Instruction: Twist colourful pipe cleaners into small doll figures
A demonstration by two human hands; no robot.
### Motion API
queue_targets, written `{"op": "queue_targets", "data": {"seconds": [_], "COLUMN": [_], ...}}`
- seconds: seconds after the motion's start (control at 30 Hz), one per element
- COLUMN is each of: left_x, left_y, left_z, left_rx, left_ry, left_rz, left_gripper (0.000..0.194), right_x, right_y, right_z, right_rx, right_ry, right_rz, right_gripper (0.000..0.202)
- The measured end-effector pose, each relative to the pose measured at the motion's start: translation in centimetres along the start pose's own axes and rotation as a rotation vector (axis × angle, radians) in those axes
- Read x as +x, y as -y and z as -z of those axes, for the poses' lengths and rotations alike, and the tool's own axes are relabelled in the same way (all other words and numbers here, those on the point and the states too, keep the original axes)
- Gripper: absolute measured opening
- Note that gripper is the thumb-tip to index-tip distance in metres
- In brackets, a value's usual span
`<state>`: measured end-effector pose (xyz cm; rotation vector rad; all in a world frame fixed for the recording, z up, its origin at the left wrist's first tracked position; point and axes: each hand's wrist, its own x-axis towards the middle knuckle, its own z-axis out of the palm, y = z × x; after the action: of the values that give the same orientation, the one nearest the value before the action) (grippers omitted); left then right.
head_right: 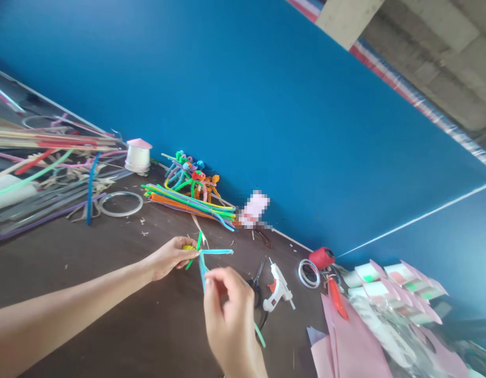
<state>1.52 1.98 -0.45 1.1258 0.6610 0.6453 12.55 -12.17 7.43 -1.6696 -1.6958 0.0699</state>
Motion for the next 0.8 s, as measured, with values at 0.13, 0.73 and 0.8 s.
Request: {"op": "queue_targets", "data": {"seconds": [0.13,0.73,0.8], "left_x": [0.0,-0.9,-1.1], "left_y": [-0.2,-0.3,-0.4], "left_z": [0.0,-0.7,-0.9], "left_rx": [0.04,0.602,0.686], "left_ry": [0.027,-0.058,-0.044], "left_rz": [-0.007,-0.136,-0.203], "left_gripper": [0.019,0.009,0.009], "right_x": [1.5,1.0,1.1], "right_y": [-2.0,-1.9,-1.8], "right_z": [-2.2,-4.1,-3.8], "right_rx": [-0.228,-0.568,-0.518], "right_ry": [0.169,0.136,0.105], "right_rz": [-0.06,0.064,0.064], "right_gripper": [0.021,0.019,0.018]}}
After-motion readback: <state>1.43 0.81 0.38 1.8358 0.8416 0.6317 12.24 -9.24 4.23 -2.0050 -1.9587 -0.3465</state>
